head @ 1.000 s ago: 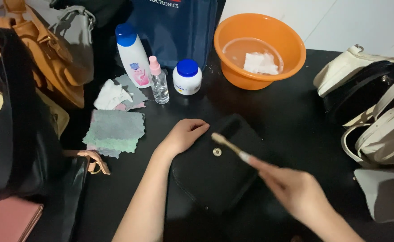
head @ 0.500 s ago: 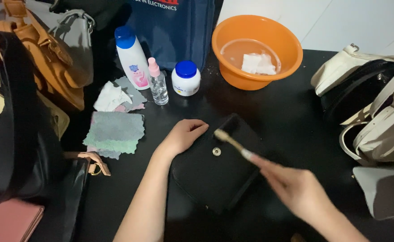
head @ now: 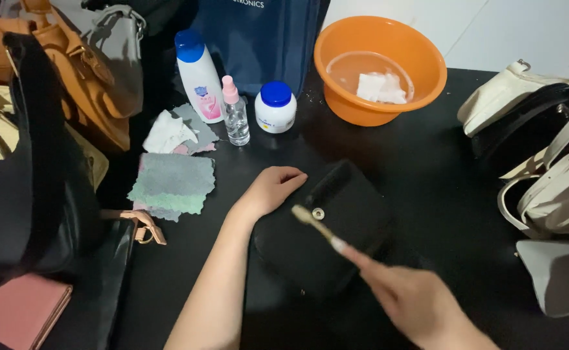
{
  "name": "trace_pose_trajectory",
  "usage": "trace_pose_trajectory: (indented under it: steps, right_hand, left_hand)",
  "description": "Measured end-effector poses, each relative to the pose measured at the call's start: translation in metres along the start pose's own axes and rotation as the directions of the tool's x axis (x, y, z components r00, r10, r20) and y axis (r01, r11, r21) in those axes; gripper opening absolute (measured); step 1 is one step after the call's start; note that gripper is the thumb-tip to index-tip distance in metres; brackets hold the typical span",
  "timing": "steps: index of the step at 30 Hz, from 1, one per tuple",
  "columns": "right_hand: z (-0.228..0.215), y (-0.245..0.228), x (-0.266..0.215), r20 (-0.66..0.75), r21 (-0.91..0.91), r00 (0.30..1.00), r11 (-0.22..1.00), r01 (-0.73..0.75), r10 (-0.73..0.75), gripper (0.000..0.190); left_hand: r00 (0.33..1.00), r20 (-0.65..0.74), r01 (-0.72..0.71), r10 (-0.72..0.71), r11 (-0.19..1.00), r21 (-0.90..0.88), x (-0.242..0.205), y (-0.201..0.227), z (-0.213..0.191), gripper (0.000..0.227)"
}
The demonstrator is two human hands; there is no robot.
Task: Cleaning a black leather bag by scrubbing it with a toothbrush and wiping it with a cloth.
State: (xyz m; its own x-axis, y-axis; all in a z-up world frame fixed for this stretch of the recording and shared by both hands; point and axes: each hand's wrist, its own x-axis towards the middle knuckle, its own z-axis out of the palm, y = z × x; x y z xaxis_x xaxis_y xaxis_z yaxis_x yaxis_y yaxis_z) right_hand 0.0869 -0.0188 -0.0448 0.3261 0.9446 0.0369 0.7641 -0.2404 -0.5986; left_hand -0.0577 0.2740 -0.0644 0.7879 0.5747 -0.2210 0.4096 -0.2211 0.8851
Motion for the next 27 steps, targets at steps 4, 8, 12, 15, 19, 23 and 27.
trace_pose_trajectory:
  steps: [4, 8, 12, 15, 19, 23, 27]
  right_hand:
    - [-0.018, -0.024, 0.01, 0.133, -0.202, 0.959, 0.954, -0.221, 0.25, 0.055]
    - [-0.01, -0.039, 0.003, 0.422, -0.339, 0.849, 0.924, -0.176, 0.317, 0.074]
    - [0.004, 0.0, -0.001, 0.1, -0.016, 0.963, 0.968, -0.25, 0.251, 0.049]
    - [0.013, 0.004, -0.002, 0.01, -0.179, 0.998, 0.982, -0.061, 0.064, 0.055]
    - [-0.002, -0.025, 0.007, 0.199, -0.161, 0.975, 0.985, -0.064, 0.096, 0.06]
    - [0.043, 0.034, -0.013, -0.015, -0.127, 1.0, 0.992, -0.007, 0.005, 0.028]
    - [0.011, -0.015, -0.002, 0.28, -0.019, 0.96, 1.0, 0.01, -0.005, 0.06]
  left_hand:
    - [0.999, 0.033, -0.025, 0.023, 0.999, 0.041, 0.008, -0.008, 0.0, 0.04]
    - [0.998, 0.007, -0.061, 0.061, 0.998, -0.001, 0.002, -0.005, 0.0, 0.035]
    - [1.0, 0.0, -0.018, 0.018, 1.0, 0.011, 0.002, -0.006, 0.001, 0.037]
    - [0.997, 0.012, -0.077, 0.077, 0.996, 0.041, 0.011, -0.013, 0.001, 0.04]
    - [0.999, 0.02, -0.05, 0.049, 0.999, 0.018, 0.002, -0.003, -0.001, 0.038]
    - [0.992, -0.007, -0.124, 0.124, 0.992, -0.017, 0.008, -0.017, 0.004, 0.035]
    - [0.998, 0.001, -0.069, 0.069, 0.998, -0.009, 0.006, -0.01, 0.001, 0.034]
